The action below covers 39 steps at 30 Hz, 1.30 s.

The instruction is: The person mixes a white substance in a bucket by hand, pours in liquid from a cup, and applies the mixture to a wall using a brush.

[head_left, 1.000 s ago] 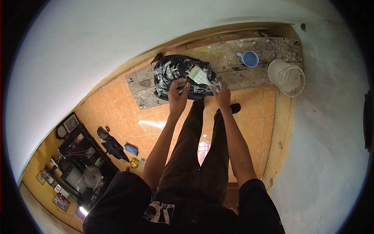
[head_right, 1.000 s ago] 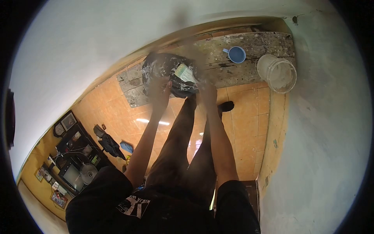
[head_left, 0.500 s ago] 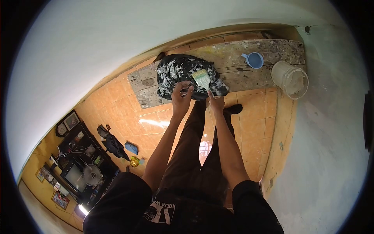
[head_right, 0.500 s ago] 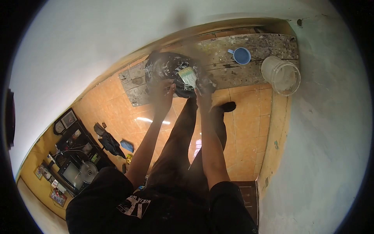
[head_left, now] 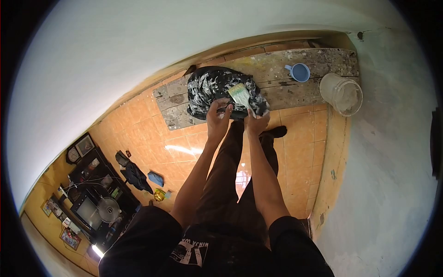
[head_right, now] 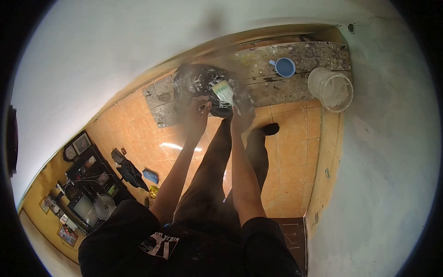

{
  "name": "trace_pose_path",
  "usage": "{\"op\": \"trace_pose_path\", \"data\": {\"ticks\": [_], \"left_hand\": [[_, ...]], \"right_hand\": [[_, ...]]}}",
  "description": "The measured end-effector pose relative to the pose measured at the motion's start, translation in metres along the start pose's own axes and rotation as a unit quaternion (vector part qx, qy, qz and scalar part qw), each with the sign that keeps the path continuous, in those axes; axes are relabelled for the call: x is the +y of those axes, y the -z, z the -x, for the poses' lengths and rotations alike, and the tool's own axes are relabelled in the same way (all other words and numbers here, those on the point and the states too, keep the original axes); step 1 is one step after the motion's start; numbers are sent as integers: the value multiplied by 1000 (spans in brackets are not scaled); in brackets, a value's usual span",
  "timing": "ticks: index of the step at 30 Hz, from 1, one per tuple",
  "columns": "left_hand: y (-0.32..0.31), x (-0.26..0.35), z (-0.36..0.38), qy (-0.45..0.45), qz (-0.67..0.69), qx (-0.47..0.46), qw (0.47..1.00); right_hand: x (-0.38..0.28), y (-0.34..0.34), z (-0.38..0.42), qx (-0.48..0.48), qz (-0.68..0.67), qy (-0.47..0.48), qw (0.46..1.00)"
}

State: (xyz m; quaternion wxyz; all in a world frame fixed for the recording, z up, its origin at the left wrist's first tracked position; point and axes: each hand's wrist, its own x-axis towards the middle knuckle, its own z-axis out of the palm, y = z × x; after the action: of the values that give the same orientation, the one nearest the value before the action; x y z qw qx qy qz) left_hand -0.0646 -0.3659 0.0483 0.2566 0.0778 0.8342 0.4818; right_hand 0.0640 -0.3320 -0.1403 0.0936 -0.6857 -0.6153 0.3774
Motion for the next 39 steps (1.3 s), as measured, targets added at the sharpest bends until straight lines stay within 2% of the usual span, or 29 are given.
{"op": "trace_pose_path", "data": {"ticks": [2, 5, 8, 11, 18, 21, 27, 31, 34, 37, 38, 39], "left_hand": [[0, -4, 2, 3, 5, -1, 1000], [-2, -8, 2, 7, 17, 0, 1000], [-3, -3, 3, 14, 19, -5, 1000], [-4, -8, 2, -11, 28, 1, 1000], [0, -5, -1, -2, 12, -5, 1000], [4, -3, -2, 7, 19, -6, 1000], [8, -1, -1, 9, 3, -4, 1000], [3, -3, 2, -3, 15, -13, 1000], [-4, 1, 3, -5, 26, -12, 1000], [-3, 3, 4, -23, 11, -8, 1000], [-3, 4, 5, -32, 1, -10, 999], [-3, 4, 5, -20, 10, -12, 1000]], "right_hand": [[-27, 26, 5, 12, 76, 156, 985], [-45, 48, 6, -33, 115, 267, 956], [-37, 44, -2, -105, 122, 418, 894], [-58, 59, 5, -182, 215, 485, 828], [-17, 55, -9, -289, 335, 476, 760], [-19, 58, -11, -290, 338, 486, 752], [-7, 75, -17, -255, 325, 471, 780], [6, 59, -17, -172, 372, 514, 754], [-14, 73, -6, -209, 300, 467, 805], [-31, 83, 3, -162, 317, 348, 867], [-36, 81, 7, -85, 254, 341, 901], [-43, 83, 9, -58, 219, 306, 925]]}}
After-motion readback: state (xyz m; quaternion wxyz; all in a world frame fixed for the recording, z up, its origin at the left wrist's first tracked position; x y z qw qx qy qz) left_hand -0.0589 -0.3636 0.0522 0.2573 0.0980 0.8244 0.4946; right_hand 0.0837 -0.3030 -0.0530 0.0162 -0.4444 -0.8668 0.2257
